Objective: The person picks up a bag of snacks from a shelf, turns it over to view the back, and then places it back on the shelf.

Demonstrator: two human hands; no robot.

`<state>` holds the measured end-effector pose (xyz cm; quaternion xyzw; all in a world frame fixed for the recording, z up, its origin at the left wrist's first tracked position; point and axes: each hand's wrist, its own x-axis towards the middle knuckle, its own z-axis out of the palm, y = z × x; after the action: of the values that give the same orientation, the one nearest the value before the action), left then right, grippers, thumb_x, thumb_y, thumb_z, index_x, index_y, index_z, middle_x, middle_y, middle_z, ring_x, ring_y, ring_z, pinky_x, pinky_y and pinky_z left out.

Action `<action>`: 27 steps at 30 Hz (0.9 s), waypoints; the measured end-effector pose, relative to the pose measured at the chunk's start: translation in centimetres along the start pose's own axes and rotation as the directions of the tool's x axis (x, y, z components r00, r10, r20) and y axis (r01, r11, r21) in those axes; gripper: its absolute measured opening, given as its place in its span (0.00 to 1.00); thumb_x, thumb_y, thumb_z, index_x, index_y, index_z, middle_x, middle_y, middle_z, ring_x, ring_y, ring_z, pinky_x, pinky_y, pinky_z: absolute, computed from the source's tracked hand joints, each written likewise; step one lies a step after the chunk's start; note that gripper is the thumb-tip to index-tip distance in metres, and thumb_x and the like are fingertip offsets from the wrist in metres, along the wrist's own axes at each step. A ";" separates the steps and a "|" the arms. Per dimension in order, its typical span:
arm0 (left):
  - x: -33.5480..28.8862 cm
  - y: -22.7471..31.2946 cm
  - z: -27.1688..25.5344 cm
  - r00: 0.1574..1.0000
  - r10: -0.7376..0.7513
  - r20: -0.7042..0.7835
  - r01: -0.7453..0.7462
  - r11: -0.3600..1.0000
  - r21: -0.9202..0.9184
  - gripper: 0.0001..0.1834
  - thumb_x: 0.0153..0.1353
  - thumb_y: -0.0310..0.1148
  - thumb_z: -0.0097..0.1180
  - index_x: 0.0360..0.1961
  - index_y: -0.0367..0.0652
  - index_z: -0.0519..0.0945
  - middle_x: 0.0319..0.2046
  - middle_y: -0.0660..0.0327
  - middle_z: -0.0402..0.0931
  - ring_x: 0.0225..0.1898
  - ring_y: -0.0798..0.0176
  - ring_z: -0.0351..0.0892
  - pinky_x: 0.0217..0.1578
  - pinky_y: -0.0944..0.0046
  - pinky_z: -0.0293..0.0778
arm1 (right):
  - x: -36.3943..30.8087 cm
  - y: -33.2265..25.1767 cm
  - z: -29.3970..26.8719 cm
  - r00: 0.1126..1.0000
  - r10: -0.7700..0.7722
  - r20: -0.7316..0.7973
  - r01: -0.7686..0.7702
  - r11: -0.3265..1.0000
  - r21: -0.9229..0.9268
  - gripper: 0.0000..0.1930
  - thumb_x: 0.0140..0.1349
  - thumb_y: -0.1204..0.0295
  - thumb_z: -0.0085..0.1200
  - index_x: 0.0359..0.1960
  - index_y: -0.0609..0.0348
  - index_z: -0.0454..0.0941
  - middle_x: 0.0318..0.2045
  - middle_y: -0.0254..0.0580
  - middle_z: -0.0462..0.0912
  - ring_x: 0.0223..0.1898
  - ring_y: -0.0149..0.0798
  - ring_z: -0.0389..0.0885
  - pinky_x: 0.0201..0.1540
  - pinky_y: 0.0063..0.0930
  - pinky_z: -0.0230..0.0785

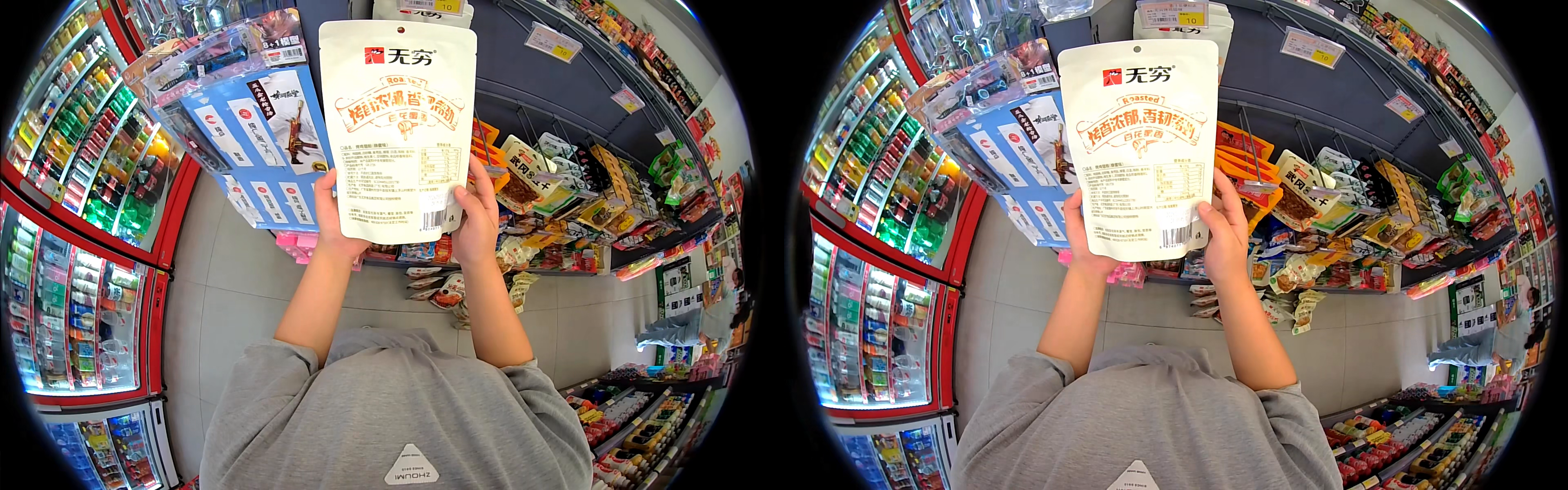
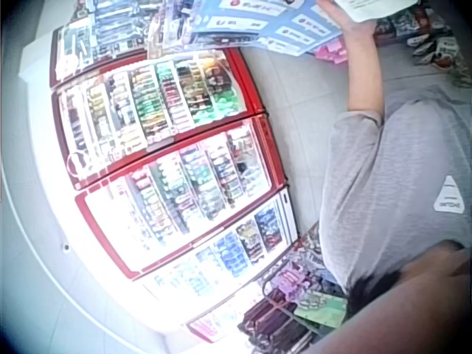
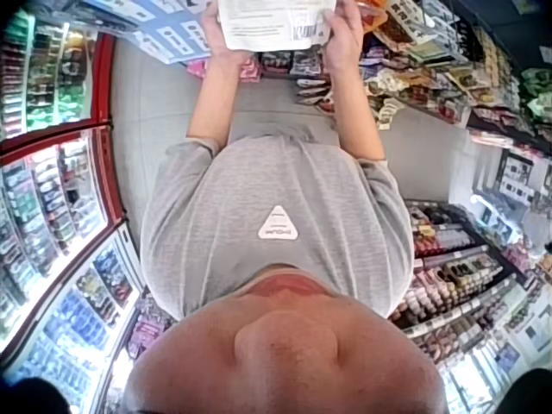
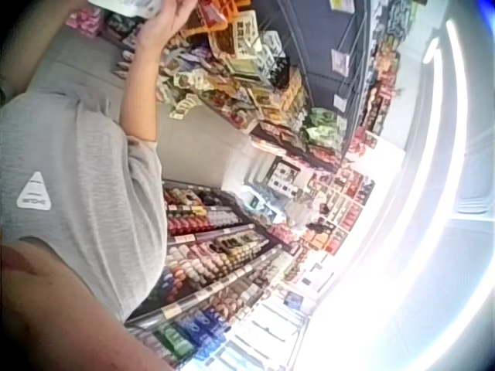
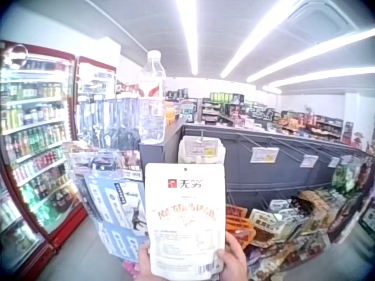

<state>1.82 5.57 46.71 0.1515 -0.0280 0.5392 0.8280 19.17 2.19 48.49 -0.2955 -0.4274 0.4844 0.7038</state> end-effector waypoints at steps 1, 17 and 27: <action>0.0 0.0 -0.1 1.000 -0.001 0.002 0.001 1.000 0.001 0.27 0.58 0.49 0.39 0.52 0.42 0.70 0.50 0.57 0.72 0.49 0.55 0.72 0.50 0.56 0.68 | 0.0 0.1 -0.1 1.000 -0.002 0.006 0.002 1.000 -0.007 0.26 0.57 0.77 0.43 0.60 0.65 0.58 0.50 0.49 0.73 0.50 0.34 0.72 0.53 0.25 0.60; 0.2 -0.1 -0.7 0.997 0.015 -0.069 -0.011 0.998 0.054 0.28 0.58 0.50 0.38 0.54 0.42 0.69 0.51 0.57 0.71 0.50 0.55 0.71 0.50 0.55 0.67 | 0.5 0.9 -0.9 0.997 0.069 -0.037 -0.069 0.998 0.011 0.24 0.56 0.78 0.40 0.58 0.69 0.61 0.52 0.48 0.70 0.51 0.35 0.70 0.54 0.26 0.58; 0.3 0.0 -1.1 1.000 -0.018 -0.012 0.018 1.000 0.003 0.30 0.57 0.51 0.39 0.55 0.42 0.67 0.53 0.56 0.70 0.52 0.54 0.70 0.53 0.55 0.65 | 0.4 0.6 -0.5 0.995 0.089 -0.048 -0.088 0.996 0.033 0.24 0.56 0.78 0.41 0.57 0.69 0.61 0.51 0.47 0.71 0.50 0.34 0.71 0.53 0.26 0.60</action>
<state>1.78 6.15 45.76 0.1498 -0.0211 0.5327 0.8327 19.38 2.80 47.86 -0.3152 -0.3889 0.5141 0.6965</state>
